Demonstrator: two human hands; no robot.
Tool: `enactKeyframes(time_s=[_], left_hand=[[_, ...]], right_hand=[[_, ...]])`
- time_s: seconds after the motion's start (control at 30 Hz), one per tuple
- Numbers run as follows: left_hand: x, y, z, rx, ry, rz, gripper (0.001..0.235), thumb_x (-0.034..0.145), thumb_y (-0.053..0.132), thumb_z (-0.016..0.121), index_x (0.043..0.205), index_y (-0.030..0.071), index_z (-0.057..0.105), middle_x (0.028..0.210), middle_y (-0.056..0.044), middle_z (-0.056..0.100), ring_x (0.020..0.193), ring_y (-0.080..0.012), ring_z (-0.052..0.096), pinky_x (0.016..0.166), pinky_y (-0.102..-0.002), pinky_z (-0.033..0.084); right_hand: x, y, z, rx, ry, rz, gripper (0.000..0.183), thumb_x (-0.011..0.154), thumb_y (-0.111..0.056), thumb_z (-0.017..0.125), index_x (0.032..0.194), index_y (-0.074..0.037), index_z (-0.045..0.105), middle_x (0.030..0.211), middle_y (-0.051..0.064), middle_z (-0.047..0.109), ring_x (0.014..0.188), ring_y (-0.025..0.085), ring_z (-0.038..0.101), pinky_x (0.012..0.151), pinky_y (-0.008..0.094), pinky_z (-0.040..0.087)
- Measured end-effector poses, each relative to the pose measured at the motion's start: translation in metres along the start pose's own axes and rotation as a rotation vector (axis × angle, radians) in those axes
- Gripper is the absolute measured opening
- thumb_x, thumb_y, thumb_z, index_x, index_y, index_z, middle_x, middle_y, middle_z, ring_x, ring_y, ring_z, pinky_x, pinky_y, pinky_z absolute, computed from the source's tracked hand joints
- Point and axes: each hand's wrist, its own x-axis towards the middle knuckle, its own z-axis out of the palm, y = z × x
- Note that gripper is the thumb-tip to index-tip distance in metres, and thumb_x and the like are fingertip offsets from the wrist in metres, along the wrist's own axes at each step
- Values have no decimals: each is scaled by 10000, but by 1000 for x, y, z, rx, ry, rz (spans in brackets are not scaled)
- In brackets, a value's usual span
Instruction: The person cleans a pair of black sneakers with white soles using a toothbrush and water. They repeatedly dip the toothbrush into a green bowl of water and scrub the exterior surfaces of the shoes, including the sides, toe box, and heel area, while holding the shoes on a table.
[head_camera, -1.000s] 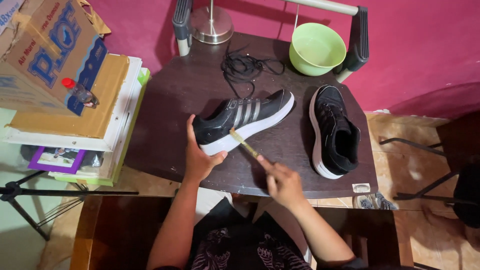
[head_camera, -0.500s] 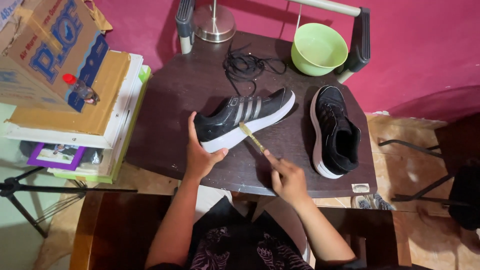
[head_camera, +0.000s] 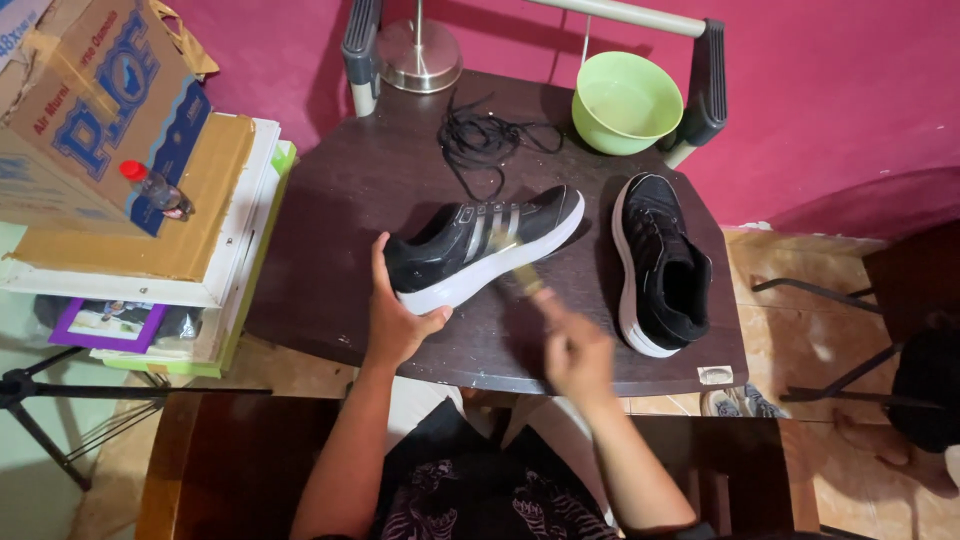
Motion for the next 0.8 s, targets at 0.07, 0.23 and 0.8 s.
enactKeyframes(time_s=[0.07,0.23,0.8], left_hand=[[0,-4,2,6,-6,12,1372,490,124,921,1645,264,193,1538,-244,489,1461,-412,432,1191,-539,310],[0,-8,0,7,-26,37,1379,484,80,922,1642,246,191,1548,-236,476,1473,-388,421,1212,-519,277],[0,-27,1,-3,-95,138,1393,478,15,888,1645,217,153,1531,-237,461,1462,-415,418,1220,-559,224]], right_hand=[[-6,-3,10,-25,-31,3,513,843,-25,547,1255,-231,774,833,116,778,726,363,731,692,429,586],[12,-7,7,-36,55,77,561,844,64,530,1343,-125,702,1050,221,766,942,438,711,798,502,575],[-13,-19,19,38,8,73,334,859,-27,556,1070,-96,805,857,182,778,752,381,743,704,430,586]])
